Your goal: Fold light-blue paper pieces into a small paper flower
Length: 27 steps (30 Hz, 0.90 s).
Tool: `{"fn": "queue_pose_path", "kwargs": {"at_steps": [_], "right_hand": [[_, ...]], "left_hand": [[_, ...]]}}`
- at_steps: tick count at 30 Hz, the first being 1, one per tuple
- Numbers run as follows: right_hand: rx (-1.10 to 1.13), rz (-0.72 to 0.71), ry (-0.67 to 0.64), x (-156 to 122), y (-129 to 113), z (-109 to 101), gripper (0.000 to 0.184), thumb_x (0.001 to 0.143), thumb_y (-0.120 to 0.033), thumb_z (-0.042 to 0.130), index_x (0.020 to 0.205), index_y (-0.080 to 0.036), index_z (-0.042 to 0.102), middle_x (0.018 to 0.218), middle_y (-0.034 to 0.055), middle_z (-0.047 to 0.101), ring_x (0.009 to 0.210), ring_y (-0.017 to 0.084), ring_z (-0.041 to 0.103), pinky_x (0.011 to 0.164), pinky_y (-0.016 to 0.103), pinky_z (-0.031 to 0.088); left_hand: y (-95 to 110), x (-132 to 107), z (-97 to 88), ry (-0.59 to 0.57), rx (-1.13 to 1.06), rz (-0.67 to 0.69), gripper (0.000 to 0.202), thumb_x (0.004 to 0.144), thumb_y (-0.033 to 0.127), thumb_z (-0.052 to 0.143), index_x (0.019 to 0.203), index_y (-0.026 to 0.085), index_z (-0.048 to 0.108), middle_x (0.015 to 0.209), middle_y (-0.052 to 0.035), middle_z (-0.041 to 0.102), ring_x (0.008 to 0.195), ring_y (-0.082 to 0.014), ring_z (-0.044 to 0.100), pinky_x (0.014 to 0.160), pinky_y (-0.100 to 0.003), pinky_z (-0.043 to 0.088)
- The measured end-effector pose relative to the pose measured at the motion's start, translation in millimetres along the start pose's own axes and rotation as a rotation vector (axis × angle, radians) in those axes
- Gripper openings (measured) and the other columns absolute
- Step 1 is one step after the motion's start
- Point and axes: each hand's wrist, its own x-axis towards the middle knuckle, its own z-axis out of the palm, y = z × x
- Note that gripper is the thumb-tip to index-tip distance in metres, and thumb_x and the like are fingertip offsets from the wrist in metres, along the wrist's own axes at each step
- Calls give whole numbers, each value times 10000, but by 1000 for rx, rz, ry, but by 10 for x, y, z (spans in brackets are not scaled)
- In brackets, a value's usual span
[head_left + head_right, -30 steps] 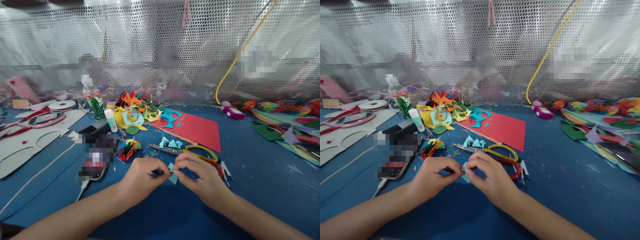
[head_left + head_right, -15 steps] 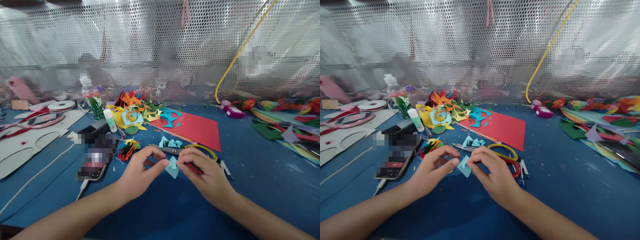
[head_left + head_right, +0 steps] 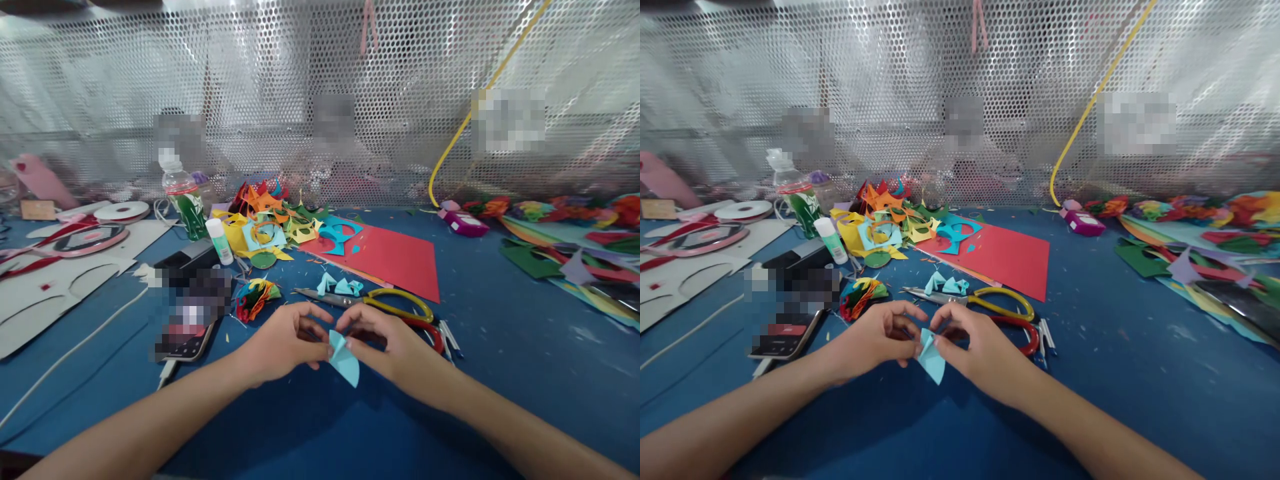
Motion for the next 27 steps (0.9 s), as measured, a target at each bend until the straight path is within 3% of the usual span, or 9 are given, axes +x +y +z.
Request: {"fn": "queue_pose_path", "kwargs": {"at_steps": [4, 8, 12, 14, 19, 24, 27], "right_hand": [[29, 76, -153, -12, 11, 30, 316, 783, -141, 515, 1070, -211, 404, 835, -9, 565, 722, 117, 569, 649, 236, 447], [-95, 143, -112, -16, -19, 38, 319, 780, -125, 485, 1079, -212, 415, 744, -34, 531, 629, 99, 523, 555, 209, 396], [-186, 177, -80, -28, -28, 29, 342, 772, -137, 493, 1096, -227, 429, 784, -30, 557, 624, 95, 528, 559, 208, 391], [-177, 172, -104, -37, -26, 21, 349, 770, -146, 503, 1099, -232, 425, 794, -31, 568, 614, 91, 534, 554, 201, 395], [-235, 112, -151, -50, -31, 13, 262, 742, -176, 571, 989, -221, 495, 775, -24, 567, 620, 104, 533, 542, 206, 379], [-384, 93, -31, -36, -21, 40, 236, 707, -147, 606, 909, -207, 499, 714, -30, 535, 609, 118, 510, 550, 226, 367], [-507, 68, 3, -27, -18, 44, 206, 702, -160, 634, 820, -201, 470, 699, -32, 526, 584, 115, 491, 514, 220, 346]], "left_hand": [[-86, -1, -18, -54, 204, 8, 354, 658, 130, 616, 992, 159, 500, 715, 8, 591, 557, -92, 520, 510, -227, 430], [-105, -10, -12, -62, 258, 65, 291, 743, 172, 542, 1028, 174, 488, 785, -19, 614, 670, -122, 556, 615, -271, 455], [-92, -2, -6, -95, 221, 43, 432, 644, 146, 653, 1040, 162, 481, 898, -39, 603, 711, -125, 572, 660, -269, 460], [-98, -3, -3, -90, 263, 51, 396, 642, 152, 651, 1007, 161, 497, 898, -34, 592, 699, -124, 572, 637, -257, 459], [-110, -37, 21, -60, 492, 115, 264, 681, 177, 599, 936, 182, 533, 758, 17, 563, 628, -110, 538, 543, -204, 406], [-88, -72, 51, 18, 662, 204, 268, 699, 218, 609, 959, 197, 547, 775, 17, 556, 598, -102, 500, 539, -205, 381], [-103, -76, 57, 35, 768, 268, 131, 714, 193, 605, 840, 179, 573, 787, 4, 542, 643, -111, 513, 581, -214, 391]]}}
